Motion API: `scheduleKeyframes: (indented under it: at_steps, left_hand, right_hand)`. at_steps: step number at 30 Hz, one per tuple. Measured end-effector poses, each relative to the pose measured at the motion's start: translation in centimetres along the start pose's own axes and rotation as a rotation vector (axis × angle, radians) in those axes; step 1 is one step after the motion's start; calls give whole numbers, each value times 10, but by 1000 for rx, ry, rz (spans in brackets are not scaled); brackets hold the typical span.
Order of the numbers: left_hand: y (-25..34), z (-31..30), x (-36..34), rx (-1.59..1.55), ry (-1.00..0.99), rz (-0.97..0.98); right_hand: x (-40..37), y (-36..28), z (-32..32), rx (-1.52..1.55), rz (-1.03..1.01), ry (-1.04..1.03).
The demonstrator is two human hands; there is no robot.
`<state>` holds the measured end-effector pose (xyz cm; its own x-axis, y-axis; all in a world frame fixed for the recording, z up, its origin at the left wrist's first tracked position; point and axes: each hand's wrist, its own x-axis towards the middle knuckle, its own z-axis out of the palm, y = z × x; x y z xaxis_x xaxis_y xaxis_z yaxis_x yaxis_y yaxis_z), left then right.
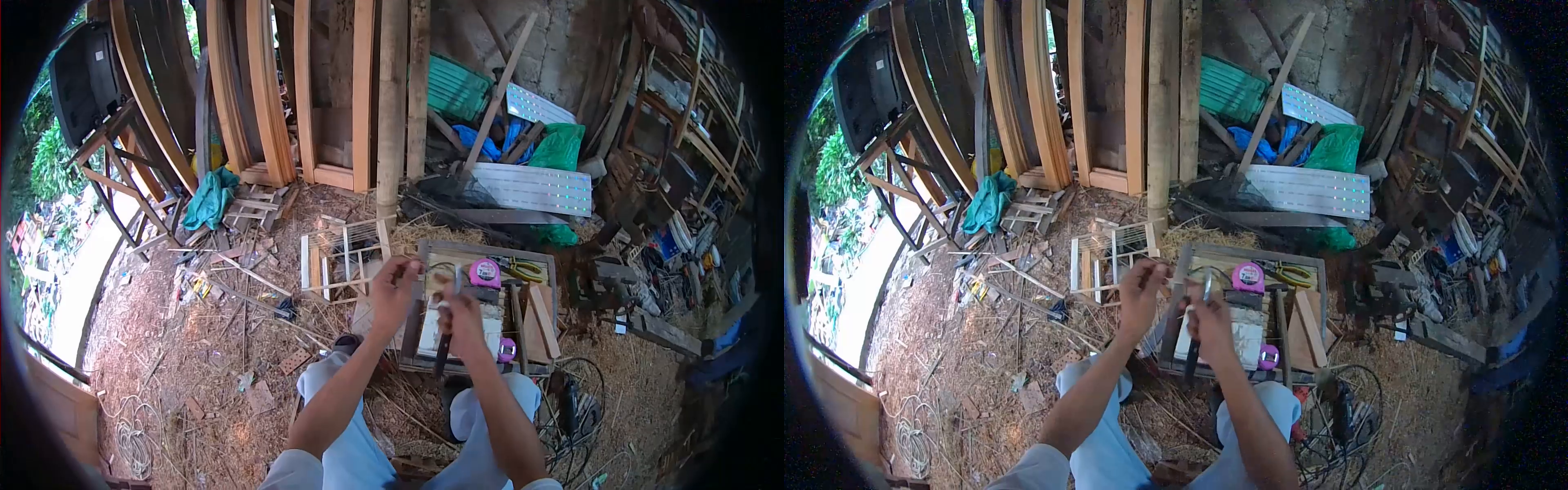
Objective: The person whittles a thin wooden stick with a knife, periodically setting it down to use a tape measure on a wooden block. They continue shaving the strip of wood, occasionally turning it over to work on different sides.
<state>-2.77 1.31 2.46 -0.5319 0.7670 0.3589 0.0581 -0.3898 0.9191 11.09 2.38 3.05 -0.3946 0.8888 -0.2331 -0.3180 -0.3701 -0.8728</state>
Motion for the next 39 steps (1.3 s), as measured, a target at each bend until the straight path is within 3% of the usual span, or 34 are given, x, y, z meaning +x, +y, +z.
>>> scheduleKeyframes:
  at_steps: [1,3,6,12,16,18,21,22,25,26,28,31,34,39]
  left_hand:
    - [-4,4,-5,-90,-42,-53]
    - [-7,9,-10,-279,-113,-140]
    - [-2,4,-10,-302,-148,-200]
    - [3,-57,21,-307,127,-220]
    - [6,-78,18,-274,62,-273]
    - [4,-83,20,-189,-27,-205]
    - [25,-79,16,611,188,354]
    - [31,-74,13,611,186,354]
    - [28,-49,0,633,-181,412]
    - [21,-45,-6,628,-176,408]
    - [16,-35,-18,793,-560,256]
    - [24,-24,-22,644,-640,132]
    - [21,-16,-27,495,-653,210]
    - [14,-9,-34,460,-708,141]
  right_hand:
    - [2,-5,-1,158,-57,86]
    - [11,-12,-17,196,-123,89]
    - [15,-19,-36,215,-236,157]
    - [15,-40,-74,201,-362,292]
    - [11,-46,-85,221,-365,390]
    - [11,-50,-93,177,-416,374]
    - [12,-54,-93,96,-421,393]
    - [11,-55,-91,57,-409,375]
    - [17,-49,-94,16,-420,355]
    - [20,-47,-97,-12,-435,343]
    - [24,-48,-98,-21,-460,355]
    - [26,-53,-100,-62,-518,437]
    - [30,-53,-105,-81,-553,522]
    - [27,-55,-102,-39,-536,556]
